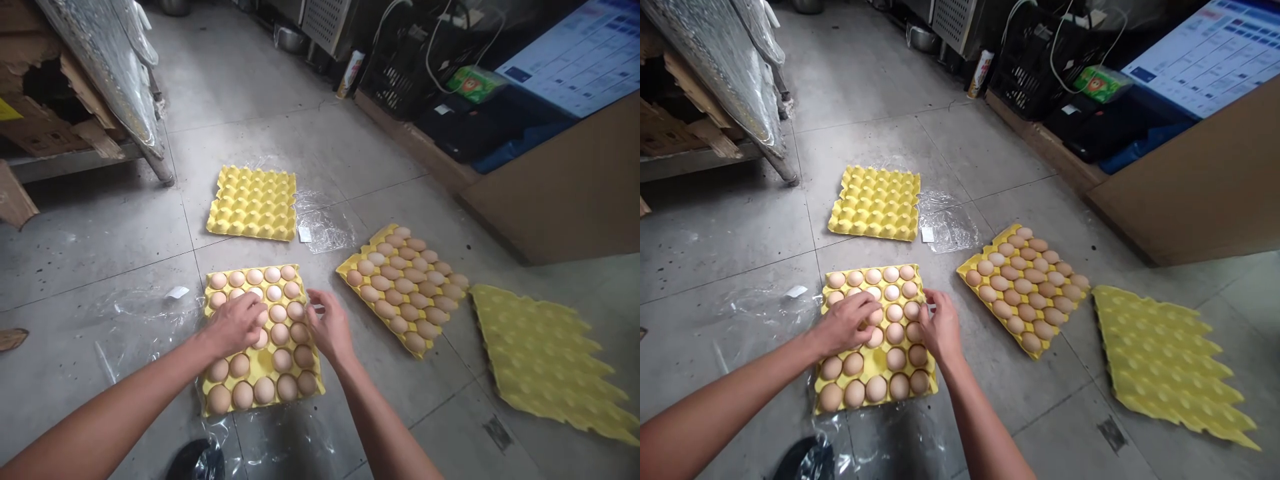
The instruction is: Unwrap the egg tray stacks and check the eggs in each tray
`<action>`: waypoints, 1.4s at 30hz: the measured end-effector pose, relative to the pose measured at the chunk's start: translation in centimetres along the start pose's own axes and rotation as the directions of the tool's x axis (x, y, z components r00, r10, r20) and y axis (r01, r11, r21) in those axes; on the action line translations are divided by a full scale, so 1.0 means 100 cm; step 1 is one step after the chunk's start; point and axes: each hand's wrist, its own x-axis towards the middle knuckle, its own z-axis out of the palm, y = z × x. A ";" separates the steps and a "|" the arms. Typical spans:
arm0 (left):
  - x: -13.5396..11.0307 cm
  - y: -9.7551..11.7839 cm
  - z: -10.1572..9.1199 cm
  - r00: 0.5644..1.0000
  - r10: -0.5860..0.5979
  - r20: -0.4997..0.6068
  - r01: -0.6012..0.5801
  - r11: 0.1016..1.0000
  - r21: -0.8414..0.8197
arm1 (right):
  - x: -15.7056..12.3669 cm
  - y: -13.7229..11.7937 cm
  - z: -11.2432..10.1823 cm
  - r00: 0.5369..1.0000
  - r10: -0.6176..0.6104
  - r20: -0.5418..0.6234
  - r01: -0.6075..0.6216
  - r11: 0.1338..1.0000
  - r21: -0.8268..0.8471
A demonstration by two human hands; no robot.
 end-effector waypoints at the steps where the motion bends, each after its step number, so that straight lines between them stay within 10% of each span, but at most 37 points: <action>1: -0.004 0.000 -0.003 0.998 -0.049 -0.030 0.046 0.996 -0.077 | 0.002 -0.001 0.001 1.000 -0.004 0.000 0.004 1.000 -0.005; 6: -0.029 -0.006 -0.004 0.943 -0.328 -0.060 0.185 0.665 -0.723 | 0.015 -0.008 0.010 0.998 -0.051 0.022 0.052 0.996 -0.069; 9: -0.036 -0.009 -0.003 0.947 -0.318 -0.046 0.139 0.534 -0.834 | 0.025 -0.011 0.016 0.994 -0.089 0.060 0.096 0.986 -0.133; 17: -0.014 0.004 -0.009 0.997 -0.054 -0.047 0.047 0.990 -0.134 | 0.039 -0.016 0.020 0.981 -0.093 0.168 0.142 0.940 -0.310; 28: -0.008 0.004 0.002 0.995 -0.009 0.098 0.004 0.999 0.052 | 0.039 -0.019 0.007 0.991 -0.061 0.119 0.084 0.976 -0.203; 32: -0.023 -0.009 -0.010 0.989 -0.079 -0.123 0.099 0.980 0.171 | 0.019 -0.017 -0.005 0.991 -0.042 0.130 0.015 0.980 0.197; 35: -0.032 -0.030 -0.023 0.953 -0.191 -0.233 0.256 0.922 0.290 | 0.007 -0.018 -0.010 0.977 -0.053 0.204 -0.074 0.820 0.567; 42: -0.035 -0.057 -0.036 0.929 -0.366 -0.055 0.370 0.915 0.162 | 0.001 -0.028 -0.014 0.966 -0.139 0.217 -0.007 0.828 0.561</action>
